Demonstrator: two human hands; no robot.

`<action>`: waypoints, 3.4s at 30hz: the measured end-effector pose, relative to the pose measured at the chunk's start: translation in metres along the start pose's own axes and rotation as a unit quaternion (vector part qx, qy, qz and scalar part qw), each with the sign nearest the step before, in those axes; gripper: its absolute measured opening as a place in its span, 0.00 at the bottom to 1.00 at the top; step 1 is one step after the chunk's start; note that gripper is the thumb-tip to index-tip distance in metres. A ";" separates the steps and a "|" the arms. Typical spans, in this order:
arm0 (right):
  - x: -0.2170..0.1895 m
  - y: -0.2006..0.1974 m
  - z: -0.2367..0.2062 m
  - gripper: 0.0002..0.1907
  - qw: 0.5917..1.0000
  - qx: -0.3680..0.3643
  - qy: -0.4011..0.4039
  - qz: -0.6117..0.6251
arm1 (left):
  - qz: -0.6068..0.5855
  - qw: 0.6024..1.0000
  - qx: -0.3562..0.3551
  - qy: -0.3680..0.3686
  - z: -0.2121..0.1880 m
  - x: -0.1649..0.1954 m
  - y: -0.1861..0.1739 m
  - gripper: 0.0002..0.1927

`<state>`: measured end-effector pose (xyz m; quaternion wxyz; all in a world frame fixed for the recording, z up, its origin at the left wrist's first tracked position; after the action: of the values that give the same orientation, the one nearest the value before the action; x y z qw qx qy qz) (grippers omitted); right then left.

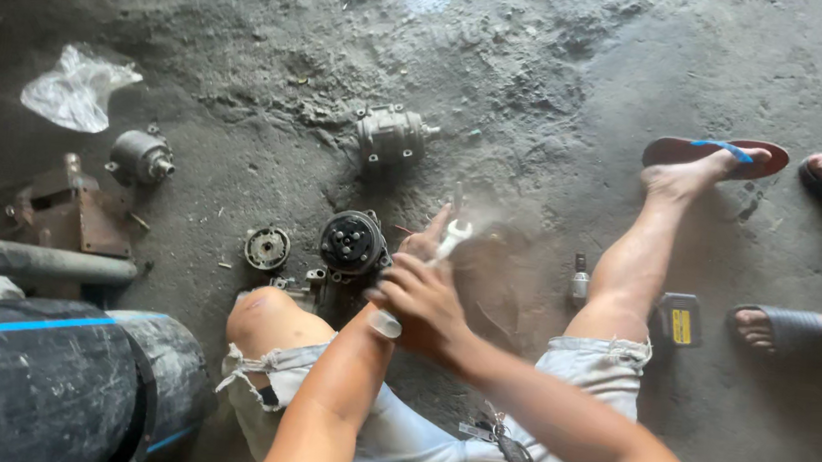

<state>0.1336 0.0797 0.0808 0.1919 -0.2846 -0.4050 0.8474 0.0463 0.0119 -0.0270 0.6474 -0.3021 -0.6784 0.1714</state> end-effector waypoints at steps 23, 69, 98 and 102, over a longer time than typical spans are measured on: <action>-0.018 0.008 0.012 0.13 0.995 -0.028 -0.092 0.005 | 0.038 0.993 0.067 0.089 -0.024 -0.009 0.005 0.37; 0.013 -0.081 -0.062 0.17 0.936 0.246 0.250 0.021 | -0.001 0.961 0.138 0.240 -0.026 -0.004 -0.028 0.45; 0.016 -0.049 -0.070 0.07 0.913 0.289 0.172 0.230 | 0.077 0.960 0.058 0.262 -0.023 -0.001 -0.013 0.18; 0.007 -0.085 0.011 0.05 0.961 0.139 0.006 0.239 | 0.026 0.987 0.057 0.151 -0.021 0.014 -0.016 0.26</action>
<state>0.1293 0.1285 0.1514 0.0241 -0.3489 -0.2028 0.9147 0.0641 0.0054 -0.0042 0.7540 -0.3043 -0.5539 0.1792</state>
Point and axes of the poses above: each hand's wrist, its own z-axis towards the middle knuckle, its own y-axis out of the palm, x = y × z, the point moved 2 cm from there along z, towards the middle knuckle, and after that the axes turned 2 degrees about -z, right-handed, at the moved point
